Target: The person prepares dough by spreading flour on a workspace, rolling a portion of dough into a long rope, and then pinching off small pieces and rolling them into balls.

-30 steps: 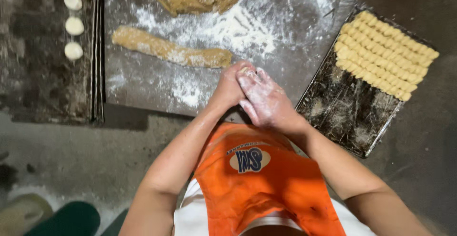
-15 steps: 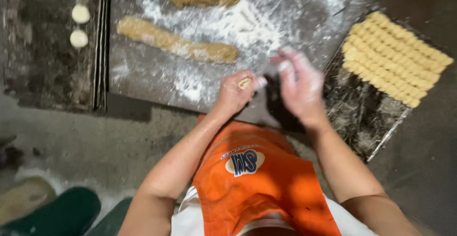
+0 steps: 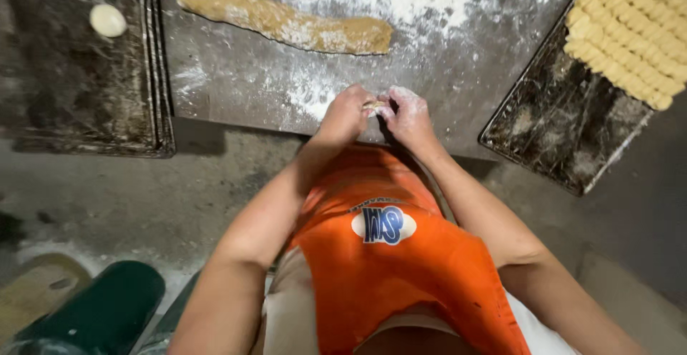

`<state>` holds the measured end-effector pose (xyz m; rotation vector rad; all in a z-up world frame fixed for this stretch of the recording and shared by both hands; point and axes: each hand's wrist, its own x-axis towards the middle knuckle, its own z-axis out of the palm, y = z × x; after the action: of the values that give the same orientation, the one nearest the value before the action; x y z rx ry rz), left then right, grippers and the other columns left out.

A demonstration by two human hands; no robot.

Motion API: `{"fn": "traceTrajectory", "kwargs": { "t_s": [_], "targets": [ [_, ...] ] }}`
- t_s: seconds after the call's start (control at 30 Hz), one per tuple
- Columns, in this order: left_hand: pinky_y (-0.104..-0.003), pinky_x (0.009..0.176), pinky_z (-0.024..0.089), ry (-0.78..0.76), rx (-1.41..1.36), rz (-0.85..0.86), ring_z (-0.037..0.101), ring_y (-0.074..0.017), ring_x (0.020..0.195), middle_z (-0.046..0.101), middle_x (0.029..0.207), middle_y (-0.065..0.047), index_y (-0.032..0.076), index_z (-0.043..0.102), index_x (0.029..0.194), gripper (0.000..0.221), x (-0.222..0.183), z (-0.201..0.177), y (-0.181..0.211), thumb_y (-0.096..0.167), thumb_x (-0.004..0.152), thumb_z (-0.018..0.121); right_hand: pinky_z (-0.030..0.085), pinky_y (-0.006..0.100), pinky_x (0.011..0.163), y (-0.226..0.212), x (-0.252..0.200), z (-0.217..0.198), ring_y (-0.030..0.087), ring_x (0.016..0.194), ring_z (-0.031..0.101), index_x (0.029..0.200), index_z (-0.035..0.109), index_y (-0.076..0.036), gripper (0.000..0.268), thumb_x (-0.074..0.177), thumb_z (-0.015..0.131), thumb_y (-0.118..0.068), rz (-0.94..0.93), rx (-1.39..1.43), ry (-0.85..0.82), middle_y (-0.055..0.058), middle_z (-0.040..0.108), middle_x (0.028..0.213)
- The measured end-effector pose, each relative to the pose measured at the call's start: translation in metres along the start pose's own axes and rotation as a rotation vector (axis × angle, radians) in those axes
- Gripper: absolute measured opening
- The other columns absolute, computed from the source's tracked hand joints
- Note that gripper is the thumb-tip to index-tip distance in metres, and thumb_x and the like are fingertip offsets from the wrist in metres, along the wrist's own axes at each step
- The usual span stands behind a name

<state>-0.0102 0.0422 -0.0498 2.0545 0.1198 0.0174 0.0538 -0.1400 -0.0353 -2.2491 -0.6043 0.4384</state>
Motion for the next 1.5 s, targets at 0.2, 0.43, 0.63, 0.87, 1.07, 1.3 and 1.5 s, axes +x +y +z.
{"fn": "traceTrajectory", "kwargs": {
  "t_s": [0.2, 0.43, 0.63, 0.87, 1.07, 1.3, 1.5],
  "targets": [
    [-0.053, 0.085, 0.052, -0.203, 0.071, 0.011, 0.066, -0.0464, 0.099, 0.069, 0.101, -0.023, 0.006, 0.07, 0.099, 0.017, 0.023, -0.008, 0.008, 0.007, 0.084, 0.065, 0.053, 0.05, 0.085, -0.048, -0.032, 0.011, 0.04, 0.099, 0.063, 0.105, 0.068, 0.0, 0.022, 0.084, 0.069, 0.002, -0.183, -0.202, 0.176, 0.022, 0.065, 0.106],
    [-0.054, 0.075, 0.055, -0.14, 0.001, 0.031, 0.066, -0.0494, 0.088, 0.069, 0.094, -0.028, 0.0, 0.066, 0.11, 0.037, -0.01, -0.086, -0.017, 0.002, 0.074, 0.06, 0.048, 0.048, 0.1, -0.071, 0.035, 0.001, 0.037, 0.116, 0.058, 0.1, 0.066, -0.016, 0.026, 0.084, 0.072, 0.004, -0.115, -0.391, 0.335, 0.016, 0.061, 0.118],
    [-0.052, 0.075, 0.055, -0.221, 0.108, -0.111, 0.069, -0.044, 0.085, 0.069, 0.086, -0.025, 0.003, 0.069, 0.109, 0.027, -0.072, -0.117, -0.055, 0.003, 0.084, 0.059, 0.03, 0.059, 0.111, -0.07, 0.071, 0.055, 0.047, 0.134, 0.049, 0.133, 0.064, -0.005, 0.048, 0.087, 0.073, -0.016, -0.243, -0.45, 0.406, 0.025, 0.06, 0.143],
    [-0.048, 0.077, 0.058, -0.199, -0.001, -0.125, 0.071, -0.0399, 0.087, 0.073, 0.09, -0.021, 0.004, 0.073, 0.099, 0.026, -0.099, -0.092, -0.062, 0.009, 0.073, 0.073, 0.05, 0.05, 0.094, -0.045, -0.006, 0.029, 0.039, 0.103, 0.063, 0.132, 0.066, -0.002, 0.054, 0.083, 0.079, -0.019, 0.139, -0.426, 0.054, 0.02, 0.069, 0.113],
    [-0.044, 0.081, 0.059, 0.031, -0.317, -0.295, 0.075, -0.0348, 0.089, 0.075, 0.097, -0.019, 0.005, 0.071, 0.11, 0.03, -0.089, -0.123, -0.073, 0.009, 0.081, 0.066, 0.058, 0.039, 0.081, -0.194, 0.06, 0.025, 0.024, 0.088, 0.072, 0.118, 0.075, -0.007, 0.028, 0.092, 0.08, -0.015, -0.019, -0.274, -0.12, 0.015, 0.075, 0.101],
    [-0.04, 0.083, 0.059, 0.371, -0.104, -0.485, 0.075, -0.03, 0.089, 0.078, 0.1, -0.016, 0.005, 0.072, 0.111, 0.021, -0.14, -0.273, -0.077, 0.008, 0.09, 0.069, 0.053, 0.047, 0.102, -0.398, 0.136, 0.037, 0.033, 0.115, 0.065, 0.112, 0.067, 0.0, 0.021, 0.094, 0.078, 0.0, -1.156, -0.032, 0.126, 0.016, 0.07, 0.112],
    [-0.033, 0.077, 0.061, 0.804, -0.189, -0.333, 0.073, -0.0209, 0.091, 0.076, 0.107, -0.015, 0.001, 0.068, 0.123, 0.03, -0.169, -0.314, -0.125, -0.002, 0.093, 0.069, 0.054, 0.047, 0.098, -0.341, 0.157, 0.221, 0.037, 0.112, 0.065, 0.106, 0.068, -0.007, 0.014, 0.093, 0.068, -0.002, -0.739, -0.143, -0.391, 0.014, 0.07, 0.114]
  ]
}}
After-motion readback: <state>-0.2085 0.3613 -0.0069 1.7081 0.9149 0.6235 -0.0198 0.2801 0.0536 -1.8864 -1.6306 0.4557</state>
